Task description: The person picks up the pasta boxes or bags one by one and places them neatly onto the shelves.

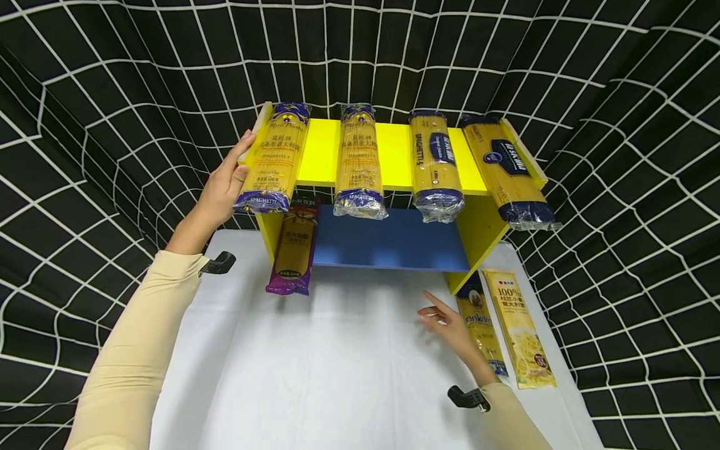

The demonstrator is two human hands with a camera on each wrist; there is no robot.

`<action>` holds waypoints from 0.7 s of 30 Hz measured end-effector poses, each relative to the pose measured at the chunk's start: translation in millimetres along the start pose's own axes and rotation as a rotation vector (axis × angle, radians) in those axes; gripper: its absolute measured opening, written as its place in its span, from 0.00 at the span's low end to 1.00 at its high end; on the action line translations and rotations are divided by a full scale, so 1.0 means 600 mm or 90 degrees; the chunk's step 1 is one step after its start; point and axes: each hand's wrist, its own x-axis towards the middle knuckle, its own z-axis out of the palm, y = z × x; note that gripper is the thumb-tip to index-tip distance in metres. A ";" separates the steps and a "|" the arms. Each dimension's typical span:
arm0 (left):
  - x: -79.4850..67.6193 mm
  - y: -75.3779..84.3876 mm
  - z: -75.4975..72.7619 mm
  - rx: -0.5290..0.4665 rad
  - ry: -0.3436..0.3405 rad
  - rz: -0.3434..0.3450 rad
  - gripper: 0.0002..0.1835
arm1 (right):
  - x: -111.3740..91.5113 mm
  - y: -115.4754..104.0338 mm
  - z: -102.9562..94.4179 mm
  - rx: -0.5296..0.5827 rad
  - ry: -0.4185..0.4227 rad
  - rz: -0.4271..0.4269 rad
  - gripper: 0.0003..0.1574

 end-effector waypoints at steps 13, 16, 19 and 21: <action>0.000 -0.004 0.000 -0.003 -0.005 -0.004 0.31 | -0.084 0.040 -0.165 -0.228 0.129 0.245 0.43; 0.001 -0.003 0.000 -0.003 -0.004 -0.002 0.31 | -0.098 0.052 -0.172 -0.239 0.119 0.280 0.44; 0.001 -0.003 -0.001 -0.002 -0.001 -0.002 0.31 | -0.107 0.066 -0.174 -0.253 0.103 0.293 0.44; 0.002 -0.003 0.000 -0.003 -0.001 -0.002 0.31 | -0.112 0.075 -0.173 -0.257 0.102 0.296 0.44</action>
